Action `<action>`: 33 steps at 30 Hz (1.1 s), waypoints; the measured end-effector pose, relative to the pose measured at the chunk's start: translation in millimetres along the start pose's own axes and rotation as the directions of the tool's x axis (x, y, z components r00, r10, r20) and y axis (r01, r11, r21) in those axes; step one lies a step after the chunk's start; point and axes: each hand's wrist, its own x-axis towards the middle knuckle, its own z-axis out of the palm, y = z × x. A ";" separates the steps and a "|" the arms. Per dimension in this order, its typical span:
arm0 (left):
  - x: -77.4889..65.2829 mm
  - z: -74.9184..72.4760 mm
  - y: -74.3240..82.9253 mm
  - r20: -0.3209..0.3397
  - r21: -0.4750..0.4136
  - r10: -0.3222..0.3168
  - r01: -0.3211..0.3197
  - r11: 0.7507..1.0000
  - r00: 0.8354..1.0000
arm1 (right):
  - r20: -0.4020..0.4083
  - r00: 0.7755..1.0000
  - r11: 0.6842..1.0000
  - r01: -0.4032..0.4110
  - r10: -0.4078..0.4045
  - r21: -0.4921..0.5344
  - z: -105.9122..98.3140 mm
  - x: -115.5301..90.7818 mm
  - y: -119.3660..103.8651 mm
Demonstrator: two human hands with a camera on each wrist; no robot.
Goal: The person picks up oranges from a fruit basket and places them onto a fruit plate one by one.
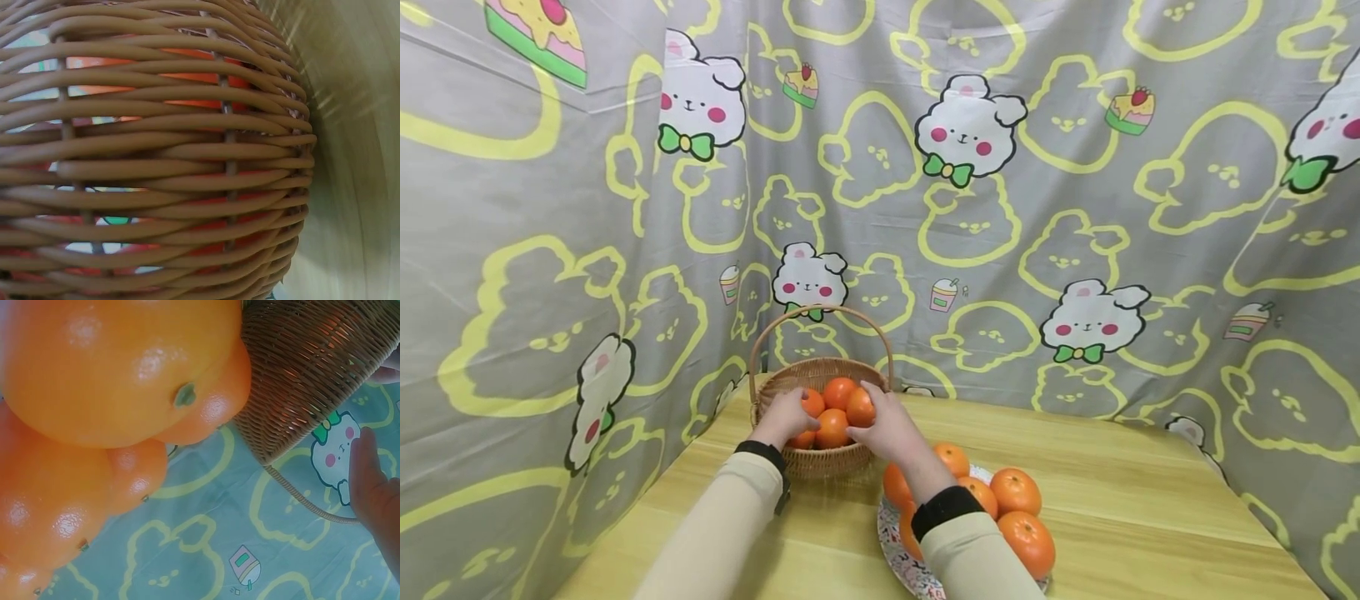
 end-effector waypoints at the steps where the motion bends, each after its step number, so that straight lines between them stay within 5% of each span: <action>1: -0.1 0.7 0.9 0.003 0.027 -0.014 0.014 1.000 1.000 | 0.001 1.000 1.000 0.004 -0.004 0.003 0.2 -0.1 0.8; 9: -2.0 6.0 6.6 0.035 0.252 -0.050 0.039 0.967 0.998 | 0.000 1.000 1.000 0.003 -0.003 0.005 2.0 -2.3 7.8; 18: -6.7 14.9 3.9 0.052 0.377 -0.123 0.095 0.921 0.991 | -0.014 1.000 1.000 -0.017 0.017 -0.007 2.1 -3.3 15.7; 30: -11.1 14.6 5.5 0.083 0.413 -0.100 0.057 0.909 0.991 | -0.009 1.000 0.999 -0.028 0.028 -0.027 0.0 -7.3 17.7; 33: -10.9 12.3 7.2 0.075 0.383 -0.091 0.056 0.922 0.993 | -0.012 1.000 0.999 -0.021 0.020 -0.031 0.1 -6.7 19.5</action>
